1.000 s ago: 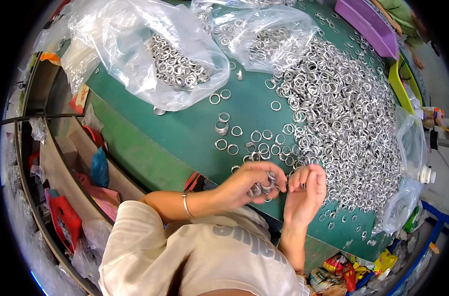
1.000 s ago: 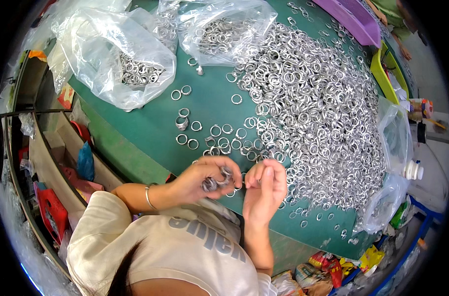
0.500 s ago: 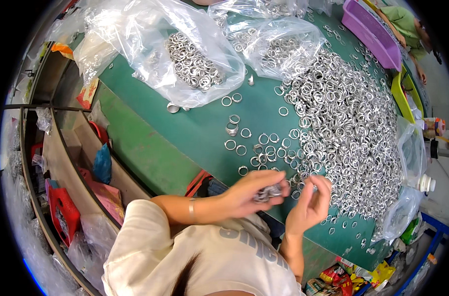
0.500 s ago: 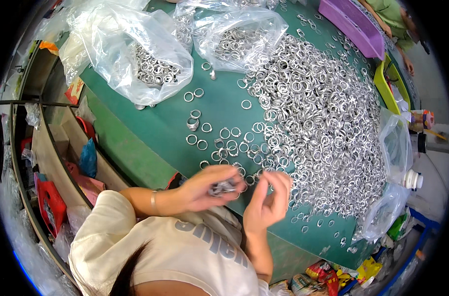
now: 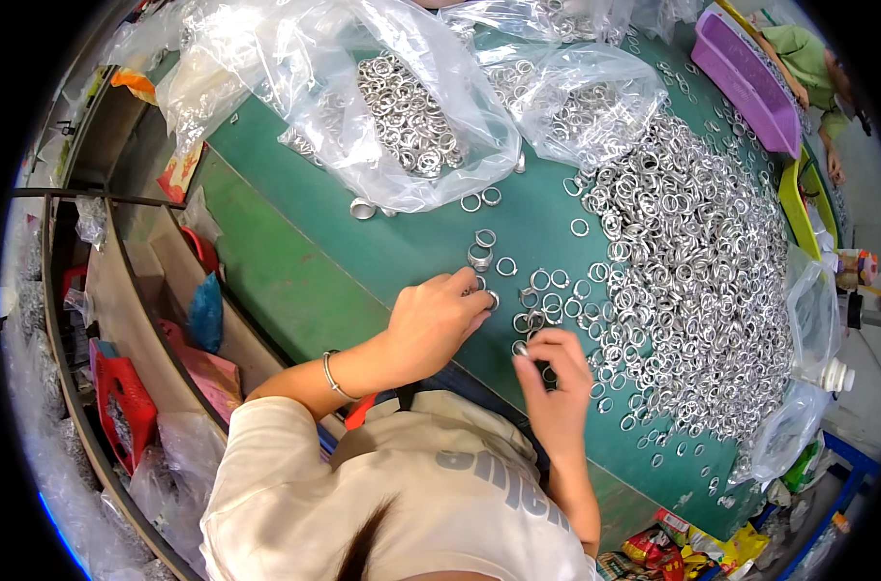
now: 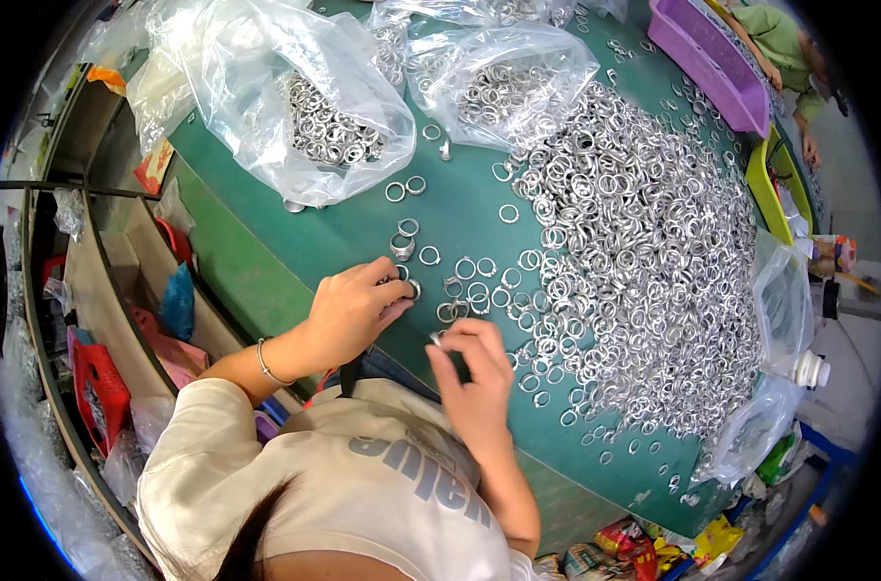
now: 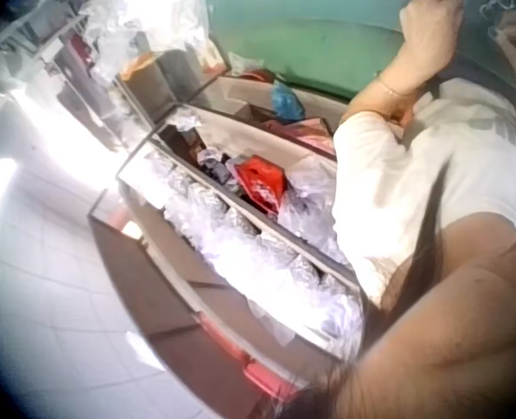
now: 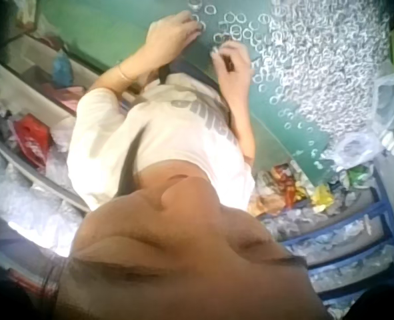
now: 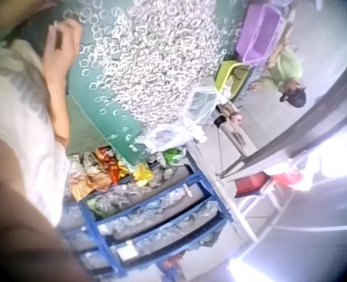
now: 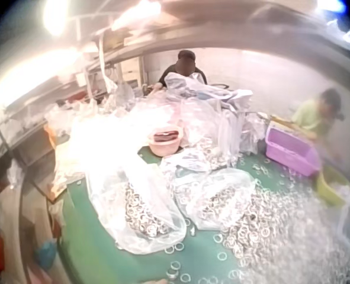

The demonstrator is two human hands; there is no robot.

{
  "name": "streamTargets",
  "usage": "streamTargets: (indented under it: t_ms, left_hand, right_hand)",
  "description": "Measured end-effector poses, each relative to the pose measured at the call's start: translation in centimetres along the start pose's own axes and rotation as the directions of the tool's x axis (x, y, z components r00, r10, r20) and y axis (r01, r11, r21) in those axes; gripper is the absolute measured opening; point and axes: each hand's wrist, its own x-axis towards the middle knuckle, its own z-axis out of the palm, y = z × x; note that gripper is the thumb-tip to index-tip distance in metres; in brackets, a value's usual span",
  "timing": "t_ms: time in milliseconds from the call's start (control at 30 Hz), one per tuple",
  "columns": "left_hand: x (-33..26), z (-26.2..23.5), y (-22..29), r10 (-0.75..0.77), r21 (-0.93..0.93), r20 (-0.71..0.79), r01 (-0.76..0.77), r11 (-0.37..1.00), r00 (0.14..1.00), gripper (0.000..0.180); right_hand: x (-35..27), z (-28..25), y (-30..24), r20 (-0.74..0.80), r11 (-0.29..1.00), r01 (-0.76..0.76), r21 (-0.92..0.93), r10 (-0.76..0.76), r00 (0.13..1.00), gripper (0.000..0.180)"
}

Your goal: The person picks up metal rings from a large pile on a table and places them into a plastic bag by hand.

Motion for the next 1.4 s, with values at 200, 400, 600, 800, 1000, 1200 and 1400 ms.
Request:
streamTargets:
  t_ms: [200,400,600,800,1000,1200,1400]
  left_hand:
    - [-0.1,-0.8,0.3,-0.1,-0.792,0.467,0.465,0.396,0.879,0.009]
    - [-1.5,3.2,4.9,0.181,-0.551,0.702,0.686,-0.475,0.689,0.017]
    - [0.1,4.7,7.6,0.042,-0.531,0.711,0.575,-0.623,0.702,0.022]
    - [0.9,6.5,10.6,-0.106,-0.764,0.578,0.491,-0.418,0.809,0.021]
    - [1.9,7.1,14.4,-0.003,-0.924,0.035,0.034,0.381,0.999,0.017]
    - [3.0,7.6,15.7,0.212,-0.866,-0.151,-0.232,0.442,0.966,0.025]
    - [3.9,8.9,16.0,0.033,-0.996,-0.07,-0.071,0.047,0.997,0.018]
  right_hand:
    - [-1.1,-1.3,0.0,0.038,0.515,-0.261,0.817,0.403,0.914,0.014]
    - [-1.7,0.5,-0.5,-0.256,0.69,-0.065,0.721,0.352,0.901,0.024]
    - [-1.4,-1.7,-0.8,-0.309,0.972,0.232,-0.034,-0.231,0.923,0.01]
    - [-1.9,-3.1,-0.7,-0.409,0.948,0.234,-0.214,-0.304,0.86,0.027]
    - [-2.5,-3.3,-0.8,-0.607,0.819,0.13,0.559,0.297,0.737,0.036]
    - [-1.9,-4.4,0.1,-0.443,0.243,0.371,0.896,0.525,0.727,0.039]
    - [-2.3,-7.0,1.8,-0.156,-0.204,0.362,0.91,0.642,0.751,0.026]
